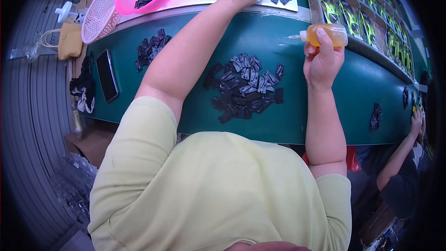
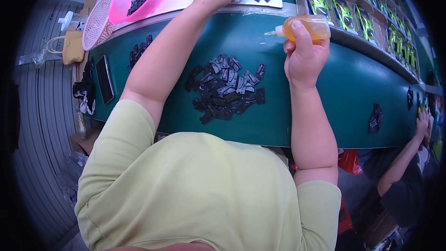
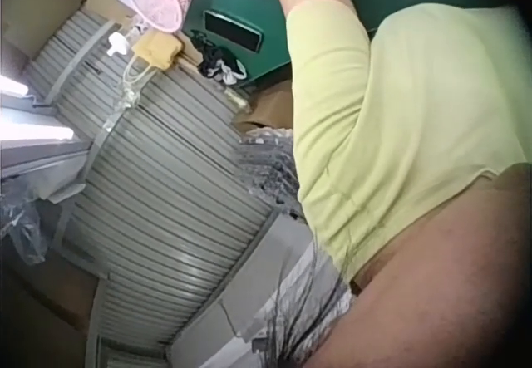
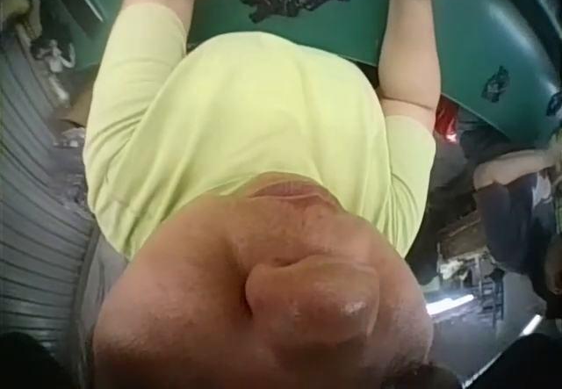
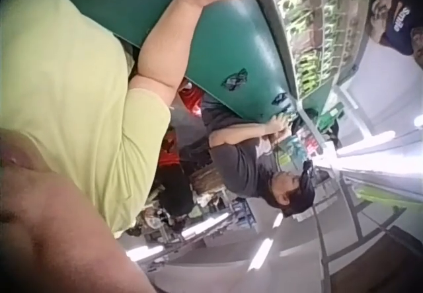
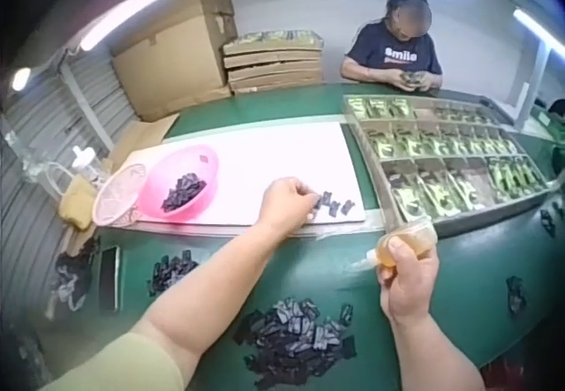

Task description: The person applies glue from a glue bottle to small black plastic components and then assembles them by hand on an industrial workbench.

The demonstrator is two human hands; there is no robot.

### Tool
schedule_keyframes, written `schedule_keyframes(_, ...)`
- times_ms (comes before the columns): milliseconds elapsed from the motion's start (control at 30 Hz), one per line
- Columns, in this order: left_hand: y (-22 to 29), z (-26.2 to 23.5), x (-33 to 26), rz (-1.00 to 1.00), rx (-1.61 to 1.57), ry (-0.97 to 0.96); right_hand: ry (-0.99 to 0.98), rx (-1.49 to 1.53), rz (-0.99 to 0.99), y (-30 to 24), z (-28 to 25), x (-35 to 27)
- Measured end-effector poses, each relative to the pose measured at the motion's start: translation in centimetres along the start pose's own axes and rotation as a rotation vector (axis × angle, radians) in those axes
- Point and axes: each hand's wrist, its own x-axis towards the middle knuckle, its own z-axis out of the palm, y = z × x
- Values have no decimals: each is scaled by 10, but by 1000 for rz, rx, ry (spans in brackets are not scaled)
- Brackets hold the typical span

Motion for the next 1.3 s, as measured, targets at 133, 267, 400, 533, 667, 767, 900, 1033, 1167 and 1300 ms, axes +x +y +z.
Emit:
schedule_keyframes(133, 5, 7, -30, 373, 296, 223, 20, 5, -65, -4, -4, 7)
schedule_keyframes(267, 9, 19, -94, 373, 472, -328, 70, 24, -114, -2, -11, 11)
schedule_keyframes(400, 7, 35, -127, 369, 592, -364, 64, 29, -125, 0, -8, 10)
schedule_keyframes(533, 2, 34, -129, 306, 535, -390, 37, 32, -115, -2, -5, 5)
schedule_keyframes(667, -13, 18, -122, 210, 180, -278, 29, 57, -72, -4, -3, 1)
schedule_keyframes(767, -23, 3, -115, 20, -185, -304, 11, 49, -43, -4, 0, -4)
schedule_keyframes(900, -31, -4, -111, -77, -421, -342, -62, 8, -39, 3, 5, -11)
schedule_keyframes(1033, -38, -5, -105, -54, -486, -410, -160, -139, -82, 8, 4, -17)
schedule_keyframes(1167, -40, -3, -106, -47, -540, -422, -237, -273, -168, 14, 3, -18)
schedule_keyframes(1300, -40, -3, -106, -78, -514, -440, -267, -292, -166, 16, 2, -18)
